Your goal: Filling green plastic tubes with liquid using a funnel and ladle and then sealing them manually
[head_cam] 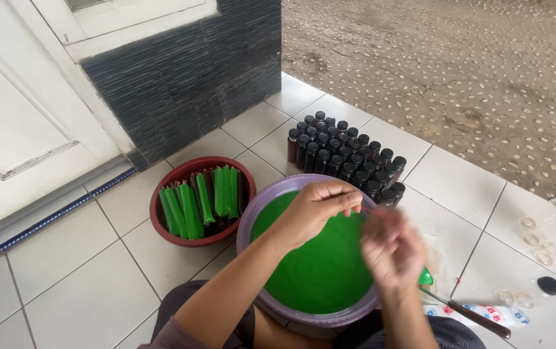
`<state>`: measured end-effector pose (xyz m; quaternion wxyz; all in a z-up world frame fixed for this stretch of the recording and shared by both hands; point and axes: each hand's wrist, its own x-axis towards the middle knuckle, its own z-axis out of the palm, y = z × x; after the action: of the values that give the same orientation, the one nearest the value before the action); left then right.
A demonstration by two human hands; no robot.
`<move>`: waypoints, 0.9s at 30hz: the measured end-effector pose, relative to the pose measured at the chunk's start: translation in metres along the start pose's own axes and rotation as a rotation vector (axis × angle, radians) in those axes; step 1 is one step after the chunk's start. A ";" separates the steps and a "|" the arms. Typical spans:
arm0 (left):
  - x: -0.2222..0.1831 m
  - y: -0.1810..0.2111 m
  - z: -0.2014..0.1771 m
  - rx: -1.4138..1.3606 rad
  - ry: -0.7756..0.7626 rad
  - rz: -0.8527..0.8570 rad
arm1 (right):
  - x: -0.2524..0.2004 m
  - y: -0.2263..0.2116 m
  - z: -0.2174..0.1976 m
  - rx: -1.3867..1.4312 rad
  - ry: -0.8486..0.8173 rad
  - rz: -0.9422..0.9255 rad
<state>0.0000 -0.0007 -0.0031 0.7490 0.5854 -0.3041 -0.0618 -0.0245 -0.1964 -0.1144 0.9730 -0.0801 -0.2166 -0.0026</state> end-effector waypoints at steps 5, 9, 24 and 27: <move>-0.007 0.011 0.010 -0.105 -0.083 -0.050 | -0.010 0.067 0.032 0.098 0.297 0.187; -0.006 0.002 -0.009 -0.089 -0.045 -0.050 | 0.026 -0.002 -0.006 -0.053 0.010 -0.012; -0.008 -0.015 -0.005 -0.073 -0.062 -0.032 | 0.005 0.005 0.012 -0.153 0.000 -0.036; -0.007 -0.015 -0.006 -0.145 -0.231 -0.091 | -0.027 0.059 0.045 0.025 -0.012 0.287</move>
<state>0.0013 0.0029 -0.0201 0.7457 0.5319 -0.3563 -0.1844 -0.0658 -0.1314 -0.0944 0.9629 -0.0982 -0.2087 0.1398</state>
